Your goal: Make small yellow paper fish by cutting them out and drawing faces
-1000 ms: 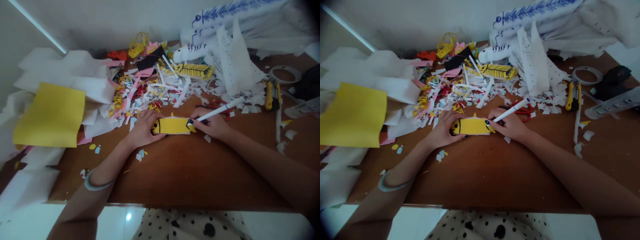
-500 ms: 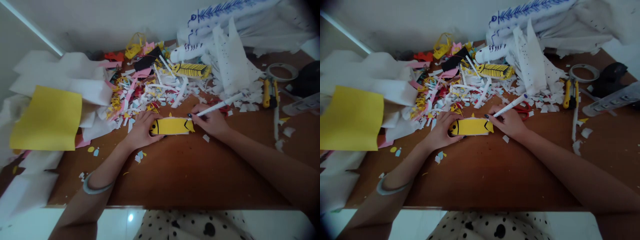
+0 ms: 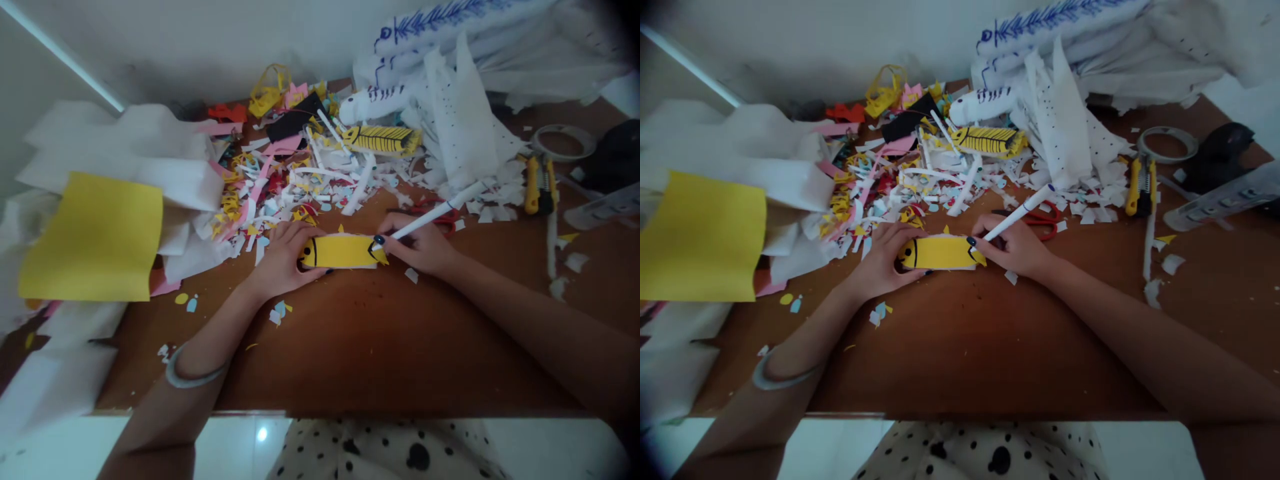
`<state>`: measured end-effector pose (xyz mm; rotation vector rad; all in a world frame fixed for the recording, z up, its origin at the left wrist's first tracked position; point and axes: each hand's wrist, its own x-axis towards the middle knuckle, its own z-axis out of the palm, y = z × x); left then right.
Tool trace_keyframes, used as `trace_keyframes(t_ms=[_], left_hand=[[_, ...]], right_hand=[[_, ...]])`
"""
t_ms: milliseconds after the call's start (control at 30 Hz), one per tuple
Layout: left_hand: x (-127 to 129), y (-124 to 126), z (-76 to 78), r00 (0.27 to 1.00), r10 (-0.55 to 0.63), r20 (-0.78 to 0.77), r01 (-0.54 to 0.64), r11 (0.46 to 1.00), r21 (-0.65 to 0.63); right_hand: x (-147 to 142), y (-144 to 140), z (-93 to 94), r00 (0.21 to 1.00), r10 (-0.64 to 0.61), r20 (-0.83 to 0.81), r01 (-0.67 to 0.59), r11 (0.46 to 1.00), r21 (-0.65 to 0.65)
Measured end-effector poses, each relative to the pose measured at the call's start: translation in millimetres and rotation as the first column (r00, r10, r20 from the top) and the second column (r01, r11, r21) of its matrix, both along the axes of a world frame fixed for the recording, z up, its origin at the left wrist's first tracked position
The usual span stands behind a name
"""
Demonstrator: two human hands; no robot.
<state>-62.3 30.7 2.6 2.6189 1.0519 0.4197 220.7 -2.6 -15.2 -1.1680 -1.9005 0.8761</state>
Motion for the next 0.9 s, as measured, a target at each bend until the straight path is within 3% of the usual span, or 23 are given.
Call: trace_keyframes(t_ms=[167,367,500,567,633,700,767,833,900], left_hand=[[1,0,-0.4,1.000,0.008,0.000,-0.008,1.000,-0.012],[-3,1,-3.6,1.000,0.001,0.005,-0.001,0.999,-0.036],[-7,5,-7.3,1.000,-0.003,0.026,0.005,0.997,-0.073],[-9,7,-7.9,0.997,0.066,0.028,-0.066,0.998,-0.015],[-9,8,-6.7,0.979,0.197,0.059,-0.203,0.971,0.124],[-9,6,-4.2,0.939,0.317,0.131,-0.342,0.898,0.278],[-8,2,-1.9,0.914,0.350,0.206,-0.403,0.842,0.360],[-7,-3,-1.1,0.923,0.299,0.242,-0.369,0.865,0.341],[-6,-7,-2.2,0.962,0.167,0.214,-0.225,0.932,0.285]], right_hand=[[-1,-1,4.8,0.999,0.027,0.019,-0.027,1.000,-0.005],[2,-1,6.8,0.993,0.110,-0.031,-0.112,0.989,-0.098],[2,-1,1.8,0.980,-0.004,-0.197,-0.016,0.995,-0.101],[1,0,-0.5,0.971,-0.079,-0.224,0.064,0.995,-0.078],[0,1,-1.5,0.966,-0.148,-0.210,0.138,0.989,-0.062],[-1,1,-1.1,0.959,-0.200,-0.202,0.194,0.980,-0.046],[-1,2,0.2,0.950,-0.235,-0.203,0.235,0.972,-0.025],[-2,2,1.3,0.956,-0.226,-0.186,0.233,0.972,0.012],[-3,2,1.8,0.972,-0.194,-0.132,0.204,0.977,0.066]])
